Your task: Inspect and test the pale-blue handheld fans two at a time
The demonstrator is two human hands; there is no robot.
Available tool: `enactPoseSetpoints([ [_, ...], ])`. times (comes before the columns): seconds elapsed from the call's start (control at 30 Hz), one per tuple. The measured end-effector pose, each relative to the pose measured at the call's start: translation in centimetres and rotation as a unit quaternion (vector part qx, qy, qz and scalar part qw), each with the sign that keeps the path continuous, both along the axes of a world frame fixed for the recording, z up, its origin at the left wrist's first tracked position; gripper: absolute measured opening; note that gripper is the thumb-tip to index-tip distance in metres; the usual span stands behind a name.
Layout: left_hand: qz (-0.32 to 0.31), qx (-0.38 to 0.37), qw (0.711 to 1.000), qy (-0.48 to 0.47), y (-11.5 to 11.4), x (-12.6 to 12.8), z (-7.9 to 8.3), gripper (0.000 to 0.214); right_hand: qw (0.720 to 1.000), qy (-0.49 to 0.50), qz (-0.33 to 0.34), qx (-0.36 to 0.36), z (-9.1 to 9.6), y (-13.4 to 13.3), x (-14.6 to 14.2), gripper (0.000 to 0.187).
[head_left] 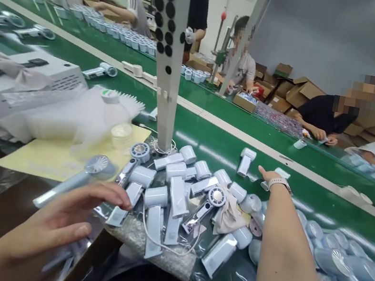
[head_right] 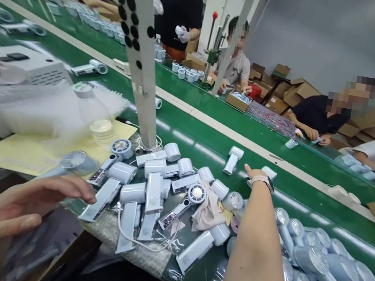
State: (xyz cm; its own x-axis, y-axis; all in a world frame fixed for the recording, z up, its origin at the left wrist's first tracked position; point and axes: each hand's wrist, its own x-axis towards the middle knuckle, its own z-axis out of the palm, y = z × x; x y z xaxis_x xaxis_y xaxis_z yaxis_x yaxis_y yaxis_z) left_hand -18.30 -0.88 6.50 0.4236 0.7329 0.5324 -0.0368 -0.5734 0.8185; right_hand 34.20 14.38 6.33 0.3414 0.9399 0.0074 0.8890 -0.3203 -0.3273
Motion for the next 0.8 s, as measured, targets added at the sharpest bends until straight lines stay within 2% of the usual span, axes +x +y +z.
enactPoseSetpoints([
  [0.1, 0.074, -0.014, 0.996, -0.038, 0.2, -1.4, -0.8, 0.034, 0.999, 0.023, 0.01, -0.046, -0.9, 1.7, -4.4, 0.041],
  [0.17, 0.087, -0.025, 0.994, -0.06, 0.3, -1.4, -0.9, 0.031, 0.998, 0.035, 0.024, -0.056, -0.5, 1.9, -6.5, 0.042],
  [0.23, 0.033, -0.035, 0.996, -0.079, 0.2, -0.3, -0.6, 0.03, 0.997, 0.047, 0.044, -0.053, 0.9, 1.4, -7.7, 0.038],
  [0.3, -0.074, -0.08, 0.988, -0.111, 0.0, 1.9, -0.3, 0.027, 0.995, 0.063, 0.066, -0.037, 3.0, -0.2, -8.6, 0.034],
  [0.37, -0.176, -0.17, 0.957, -0.154, -0.5, 5.1, 0.0, 0.03, 0.993, 0.082, 0.085, -0.013, 5.1, -3.2, -9.7, 0.035],
  [0.43, -0.219, -0.269, 0.921, -0.177, -1.1, 9.2, 0.1, 0.043, 0.988, 0.094, 0.12, 0.037, 6.6, -7.7, -11.6, 0.038],
  [0.5, -0.203, -0.3, 0.91, -0.202, -1.8, 13.3, 0.3, 0.066, 0.966, 0.081, 0.197, 0.15, 7.3, -13.1, -14.0, 0.046],
  [0.53, -0.18, -0.3, 0.903, -0.25, -2.1, 15.1, 0.4, 0.076, 0.951, 0.064, 0.235, 0.19, 7.4, -15.7, -15.2, 0.049],
  [0.6, -0.135, -0.318, 0.873, -0.344, -2.7, 18.1, 0.7, 0.079, 0.929, 0.029, 0.29, 0.228, 7.3, -20.2, -16.9, 0.059],
  [0.67, -0.122, -0.343, 0.85, -0.38, -3.0, 19.7, 0.7, 0.07, 0.924, 0.018, 0.308, 0.224, 6.9, -23.3, -17.4, 0.072],
  [0.73, -0.148, -0.371, 0.84, -0.367, -3.1, 20.1, 0.4, 0.065, 0.927, 0.068, 0.315, 0.193, 6.0, -25.0, -16.7, 0.077],
  [0.8, -0.181, -0.401, 0.831, -0.342, -3.0, 19.6, -0.1, 0.065, 0.927, 0.152, 0.282, 0.194, 4.3, -25.5, -15.9, 0.063],
])
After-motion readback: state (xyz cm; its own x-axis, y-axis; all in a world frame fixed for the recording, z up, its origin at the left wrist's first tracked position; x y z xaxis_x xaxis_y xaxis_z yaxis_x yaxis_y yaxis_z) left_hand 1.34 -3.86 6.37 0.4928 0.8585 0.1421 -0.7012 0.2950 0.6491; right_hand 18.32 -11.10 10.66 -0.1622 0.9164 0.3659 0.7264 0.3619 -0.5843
